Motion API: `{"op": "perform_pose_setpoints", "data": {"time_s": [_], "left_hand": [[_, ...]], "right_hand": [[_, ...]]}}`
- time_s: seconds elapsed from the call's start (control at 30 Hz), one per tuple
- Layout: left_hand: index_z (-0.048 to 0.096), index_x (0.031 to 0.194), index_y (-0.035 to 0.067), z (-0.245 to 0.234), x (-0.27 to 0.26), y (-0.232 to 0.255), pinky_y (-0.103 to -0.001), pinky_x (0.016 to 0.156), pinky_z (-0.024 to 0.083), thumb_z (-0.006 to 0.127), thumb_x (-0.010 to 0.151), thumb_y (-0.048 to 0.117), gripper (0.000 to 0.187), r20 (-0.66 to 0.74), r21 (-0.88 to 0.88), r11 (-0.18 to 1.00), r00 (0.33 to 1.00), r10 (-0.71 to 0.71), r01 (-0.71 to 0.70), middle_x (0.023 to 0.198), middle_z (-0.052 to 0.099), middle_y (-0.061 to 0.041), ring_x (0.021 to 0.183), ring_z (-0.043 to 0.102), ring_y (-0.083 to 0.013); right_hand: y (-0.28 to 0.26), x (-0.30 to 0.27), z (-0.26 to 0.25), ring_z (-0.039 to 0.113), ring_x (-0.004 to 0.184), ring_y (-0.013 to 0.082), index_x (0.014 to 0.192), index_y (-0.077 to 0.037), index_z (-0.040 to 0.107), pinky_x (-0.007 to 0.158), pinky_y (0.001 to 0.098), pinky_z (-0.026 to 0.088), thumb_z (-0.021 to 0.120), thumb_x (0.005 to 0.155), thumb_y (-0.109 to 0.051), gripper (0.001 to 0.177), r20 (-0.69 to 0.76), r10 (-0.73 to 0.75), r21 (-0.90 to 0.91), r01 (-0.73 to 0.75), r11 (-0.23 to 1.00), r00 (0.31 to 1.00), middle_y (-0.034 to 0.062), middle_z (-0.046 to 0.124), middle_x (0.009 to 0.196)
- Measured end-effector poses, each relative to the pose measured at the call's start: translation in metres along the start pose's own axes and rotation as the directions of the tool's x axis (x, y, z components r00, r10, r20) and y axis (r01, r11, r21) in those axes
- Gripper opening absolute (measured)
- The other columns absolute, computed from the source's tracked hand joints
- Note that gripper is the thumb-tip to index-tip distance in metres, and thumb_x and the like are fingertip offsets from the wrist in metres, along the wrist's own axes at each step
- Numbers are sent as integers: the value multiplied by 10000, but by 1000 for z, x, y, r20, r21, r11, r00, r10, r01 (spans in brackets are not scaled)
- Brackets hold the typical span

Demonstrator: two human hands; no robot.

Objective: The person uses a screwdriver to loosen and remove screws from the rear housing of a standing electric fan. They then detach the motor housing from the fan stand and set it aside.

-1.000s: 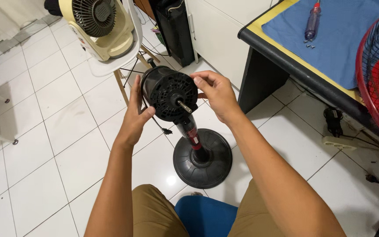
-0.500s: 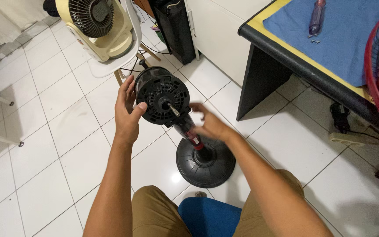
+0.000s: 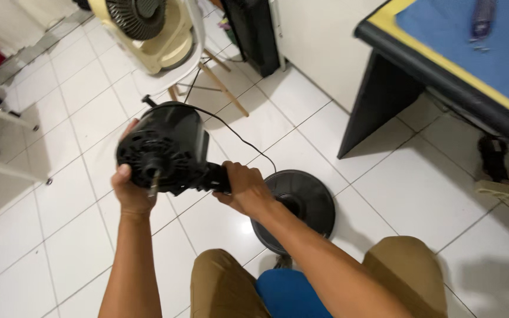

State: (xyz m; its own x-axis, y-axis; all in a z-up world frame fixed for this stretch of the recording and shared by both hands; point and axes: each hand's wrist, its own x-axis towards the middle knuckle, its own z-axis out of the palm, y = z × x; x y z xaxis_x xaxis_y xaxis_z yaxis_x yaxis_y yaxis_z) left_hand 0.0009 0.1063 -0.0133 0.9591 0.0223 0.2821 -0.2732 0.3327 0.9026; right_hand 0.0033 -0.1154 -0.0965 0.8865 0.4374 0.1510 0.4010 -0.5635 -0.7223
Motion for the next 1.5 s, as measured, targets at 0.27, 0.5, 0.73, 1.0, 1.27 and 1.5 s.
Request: {"op": "perform_pose_setpoints", "data": {"time_s": [0.27, 0.5, 0.73, 1.0, 1.27, 1.5], "left_hand": [[382, 1582, 45, -101, -31, 27, -539, 1176, 453, 673, 738, 558, 1029, -228, -69, 987, 965, 127, -146, 1491, 519, -211, 1384, 521, -388], [384, 1575, 13, -174, -64, 37, -512, 1266, 424, 714, 728, 584, 1073, -325, -131, 967, 931, 168, -220, 1538, 490, -234, 1452, 491, -374], [408, 1559, -70, -241, -86, 29, -471, 1259, 401, 697, 760, 574, 1065, -379, -134, 934, 888, 260, -331, 1529, 491, -276, 1423, 496, -377], [441, 1538, -24, -299, -117, 20, -454, 1231, 429, 657, 795, 649, 1026, -426, -193, 889, 851, 306, -416, 1578, 476, -199, 1481, 478, -339], [492, 1491, 11, -333, -131, 13, -487, 1217, 436, 617, 842, 651, 920, -445, -169, 867, 821, 357, -469, 1594, 467, -213, 1474, 469, -359], [538, 1476, 34, -344, -129, 7, -499, 1228, 433, 581, 875, 648, 860, -417, -159, 866, 827, 376, -474, 1606, 457, -217, 1475, 455, -363]], "right_hand": [[-64, 29, 88, 597, 921, 328, 1201, -9, 547, 802, 500, 409, 836, 804, -371, 610, -27, -174, -83, 171, 982, 984, 171, 615, 974], [-96, 48, 135, 590, 975, 329, 1273, 26, 584, 823, 480, 421, 867, 747, -422, 747, 55, -268, -84, 272, 959, 962, 194, 621, 1006], [-125, 61, 169, 581, 996, 322, 1257, 17, 596, 876, 476, 430, 897, 678, -430, 791, 127, -241, -57, 250, 967, 962, 155, 615, 1057], [-146, 59, 201, 590, 1028, 279, 1304, -34, 609, 929, 465, 446, 868, 747, -309, 673, 219, -295, -29, 308, 951, 930, 117, 607, 1105], [-157, 59, 232, 604, 978, 267, 1286, -36, 618, 869, 468, 454, 884, 736, -384, 703, 291, -288, -65, 319, 945, 912, 132, 621, 1070], [-155, 62, 231, 596, 985, 274, 1282, -46, 630, 839, 459, 453, 885, 723, -360, 690, 238, -300, -38, 317, 947, 924, 119, 623, 1082]]}}
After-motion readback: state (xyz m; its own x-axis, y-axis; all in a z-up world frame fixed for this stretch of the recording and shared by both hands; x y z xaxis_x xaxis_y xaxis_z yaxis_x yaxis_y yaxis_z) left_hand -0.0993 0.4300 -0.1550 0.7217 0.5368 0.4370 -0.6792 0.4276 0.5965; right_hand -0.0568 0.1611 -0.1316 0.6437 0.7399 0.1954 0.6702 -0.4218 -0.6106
